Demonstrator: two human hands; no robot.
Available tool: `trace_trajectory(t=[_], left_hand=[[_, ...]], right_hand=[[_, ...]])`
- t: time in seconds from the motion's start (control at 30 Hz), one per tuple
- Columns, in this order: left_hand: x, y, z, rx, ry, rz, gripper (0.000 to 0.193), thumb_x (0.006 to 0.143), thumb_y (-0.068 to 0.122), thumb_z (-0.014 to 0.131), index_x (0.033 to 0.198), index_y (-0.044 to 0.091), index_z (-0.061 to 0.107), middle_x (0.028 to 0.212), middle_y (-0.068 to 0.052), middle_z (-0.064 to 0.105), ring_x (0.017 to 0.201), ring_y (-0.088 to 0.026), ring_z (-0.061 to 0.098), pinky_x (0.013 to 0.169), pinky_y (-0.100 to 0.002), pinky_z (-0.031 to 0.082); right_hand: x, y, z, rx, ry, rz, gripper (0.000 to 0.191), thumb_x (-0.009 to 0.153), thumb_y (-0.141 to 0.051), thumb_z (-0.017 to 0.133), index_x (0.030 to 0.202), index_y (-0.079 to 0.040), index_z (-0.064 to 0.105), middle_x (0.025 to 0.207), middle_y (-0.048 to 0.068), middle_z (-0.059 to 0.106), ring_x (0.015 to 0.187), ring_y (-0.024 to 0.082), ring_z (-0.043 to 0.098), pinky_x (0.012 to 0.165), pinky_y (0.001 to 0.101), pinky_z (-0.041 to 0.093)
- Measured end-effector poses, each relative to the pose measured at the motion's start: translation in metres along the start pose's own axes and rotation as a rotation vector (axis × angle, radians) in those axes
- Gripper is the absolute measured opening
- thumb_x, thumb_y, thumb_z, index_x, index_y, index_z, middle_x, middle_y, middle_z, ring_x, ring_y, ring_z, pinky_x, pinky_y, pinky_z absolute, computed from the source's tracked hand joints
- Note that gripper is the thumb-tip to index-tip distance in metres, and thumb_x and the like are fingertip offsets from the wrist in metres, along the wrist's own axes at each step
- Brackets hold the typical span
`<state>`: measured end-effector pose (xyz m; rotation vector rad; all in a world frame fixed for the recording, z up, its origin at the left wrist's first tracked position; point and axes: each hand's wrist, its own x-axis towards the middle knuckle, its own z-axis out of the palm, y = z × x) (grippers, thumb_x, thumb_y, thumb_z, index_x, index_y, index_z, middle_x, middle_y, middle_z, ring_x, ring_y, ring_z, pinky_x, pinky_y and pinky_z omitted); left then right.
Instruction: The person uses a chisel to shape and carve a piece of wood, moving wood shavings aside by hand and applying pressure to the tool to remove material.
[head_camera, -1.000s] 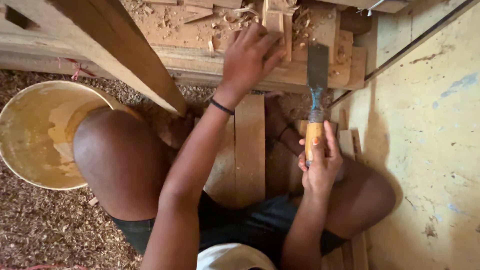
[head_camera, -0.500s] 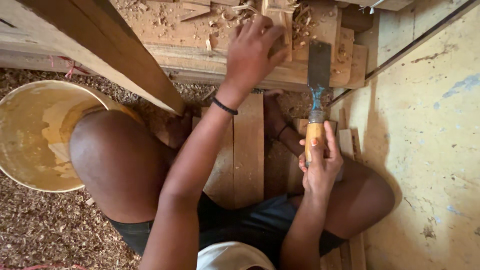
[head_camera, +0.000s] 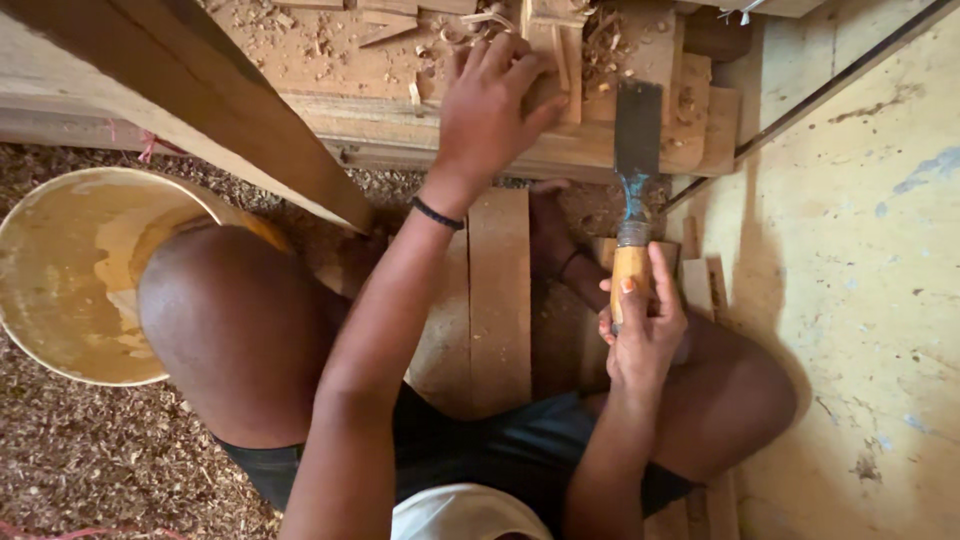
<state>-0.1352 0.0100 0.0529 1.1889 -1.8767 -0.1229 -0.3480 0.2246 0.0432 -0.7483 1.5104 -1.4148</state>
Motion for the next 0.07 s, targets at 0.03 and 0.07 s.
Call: trace_trajectory(t=[0.03,0.07], left_hand=[[0.0003,0.0006,-0.0011,0.006,-0.005,-0.007,0.037,0.083,0.037,0.088,0.111,0.018,0.072,0.111,-0.003,0.062,0.11,-0.027,0.06,0.1,-0.049,0.041],[-0.0003,0.0018,-0.0016,0.01,-0.011,-0.015,0.038,0.082,0.039,0.088,0.11,0.018,0.072,0.11,-0.004,0.062,0.109,-0.027,0.06,0.099,-0.05,0.041]], right_hand=[[0.0002,0.0009,-0.0008,-0.003,-0.002,-0.001,0.058,0.1,-0.009,0.063,0.156,-0.009,0.046,0.094,0.017,0.07,0.048,0.01,0.052,0.04,0.0221,0.038],[0.0,0.002,-0.0018,-0.007,-0.003,-0.001,0.058,0.1,-0.009,0.063,0.156,-0.009,0.047,0.093,0.017,0.07,0.048,0.01,0.052,0.039,0.0223,0.038]])
